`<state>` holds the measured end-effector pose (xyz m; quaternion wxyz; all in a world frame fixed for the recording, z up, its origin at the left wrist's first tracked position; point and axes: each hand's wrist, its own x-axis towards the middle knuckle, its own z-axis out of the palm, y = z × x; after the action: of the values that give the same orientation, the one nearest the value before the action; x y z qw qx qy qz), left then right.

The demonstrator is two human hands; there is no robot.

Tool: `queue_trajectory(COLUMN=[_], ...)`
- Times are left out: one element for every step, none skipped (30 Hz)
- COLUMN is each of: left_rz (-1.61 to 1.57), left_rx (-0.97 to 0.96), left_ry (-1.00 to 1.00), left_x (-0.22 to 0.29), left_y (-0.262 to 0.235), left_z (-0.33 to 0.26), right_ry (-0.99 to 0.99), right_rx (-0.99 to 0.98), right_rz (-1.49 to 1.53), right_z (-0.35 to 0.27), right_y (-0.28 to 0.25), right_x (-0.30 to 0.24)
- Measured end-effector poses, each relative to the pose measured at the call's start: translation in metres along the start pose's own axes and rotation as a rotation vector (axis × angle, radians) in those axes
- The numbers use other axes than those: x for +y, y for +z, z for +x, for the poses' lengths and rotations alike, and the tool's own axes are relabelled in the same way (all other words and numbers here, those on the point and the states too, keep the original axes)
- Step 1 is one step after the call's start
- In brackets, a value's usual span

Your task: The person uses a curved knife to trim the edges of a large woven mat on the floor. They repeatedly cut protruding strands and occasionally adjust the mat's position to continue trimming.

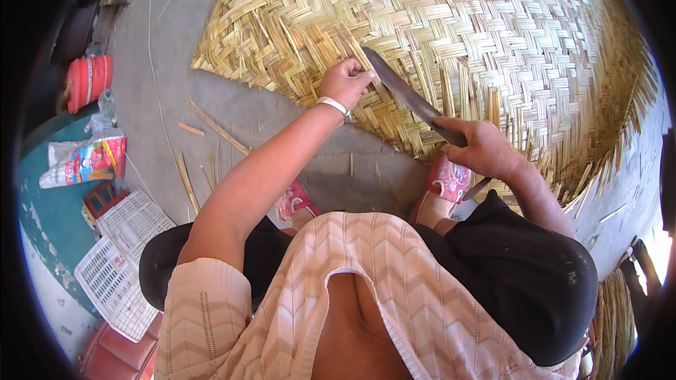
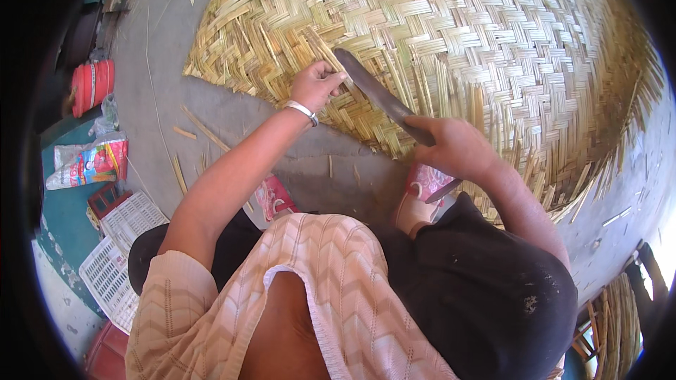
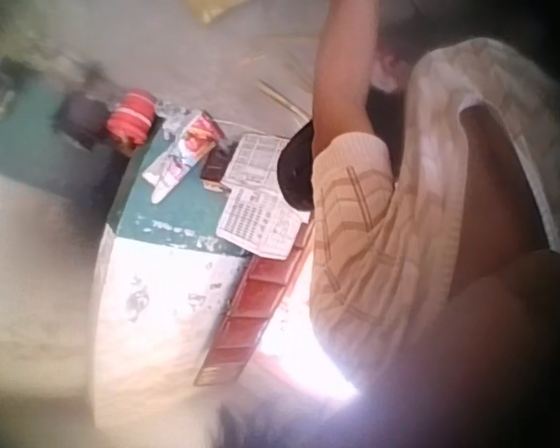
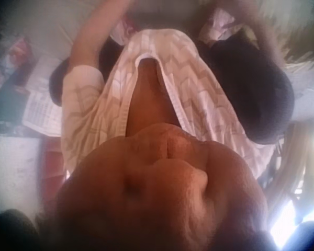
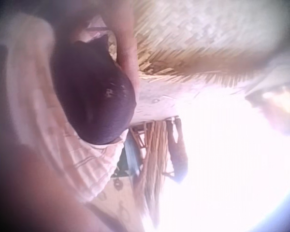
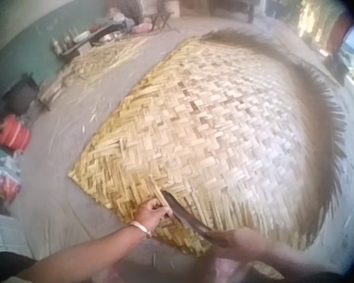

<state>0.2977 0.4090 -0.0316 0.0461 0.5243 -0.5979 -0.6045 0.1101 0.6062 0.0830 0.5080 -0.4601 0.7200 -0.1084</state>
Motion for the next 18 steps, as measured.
queue_trajectory(left_rz=[-0.014,-0.071,-0.126,-0.180,-0.221,-0.264,-0.310,-0.359,-0.388,-0.419,-0.448,-0.488,-0.524,-0.562,-0.579,-0.594,-0.607,-0.625], left_rx=[-0.014,-0.008,-0.001,0.007,-0.022,-0.037,-0.041,-0.044,-0.063,-0.081,-0.096,-0.125,-0.152,-0.178,-0.195,-0.213,-0.215,-0.216], left_ry=[0.012,-0.024,-0.061,-0.089,-0.109,-0.145,-0.164,-0.183,-0.191,-0.200,-0.225,-0.229,-0.247,-0.268,-0.296,-0.330,-0.364,-0.402], left_x=[0.001,0.003,0.005,0.007,0.009,0.011,0.012,0.014,0.015,0.015,0.016,0.016,0.017,0.018,0.019,0.020,0.021,0.022], left_y=[-0.002,-0.003,-0.004,-0.005,-0.006,-0.006,-0.006,-0.007,-0.007,-0.007,-0.008,-0.009,-0.009,-0.010,-0.010,-0.009,-0.009,-0.007], left_z=[0.001,0.002,0.002,0.003,0.003,0.003,0.002,0.002,0.001,0.001,0.001,0.000,-0.001,-0.002,-0.004,-0.005,-0.007,-0.008], right_ry=[0.039,0.050,0.062,0.054,0.047,0.037,0.074,0.059,0.054,0.050,0.047,0.071,0.105,0.138,0.102,0.083,0.065,0.056], right_rx=[-0.054,-0.098,-0.112,-0.129,-0.146,-0.164,-0.186,-0.173,-0.165,-0.157,-0.126,-0.117,-0.104,-0.091,-0.055,-0.027,0.000,0.038], right_rz=[-0.031,-0.034,-0.066,-0.075,-0.082,-0.092,-0.060,-0.069,-0.069,-0.070,-0.091,-0.152,-0.207,-0.263,-0.283,-0.287,-0.287,-0.289], right_z=[0.000,0.001,0.002,0.003,0.006,0.008,0.011,0.014,0.017,0.019,0.020,0.019,0.017,0.017,0.017,0.020,0.022,0.024], right_y=[-0.008,-0.016,-0.022,-0.028,-0.034,-0.039,-0.042,-0.042,-0.041,-0.040,-0.035,-0.028,-0.020,-0.012,-0.004,0.002,0.007,0.012], right_x=[-0.004,-0.008,-0.013,-0.018,-0.022,-0.026,-0.030,-0.033,-0.036,-0.037,-0.037,-0.036,-0.034,-0.032,-0.029,-0.025,-0.021,-0.018])
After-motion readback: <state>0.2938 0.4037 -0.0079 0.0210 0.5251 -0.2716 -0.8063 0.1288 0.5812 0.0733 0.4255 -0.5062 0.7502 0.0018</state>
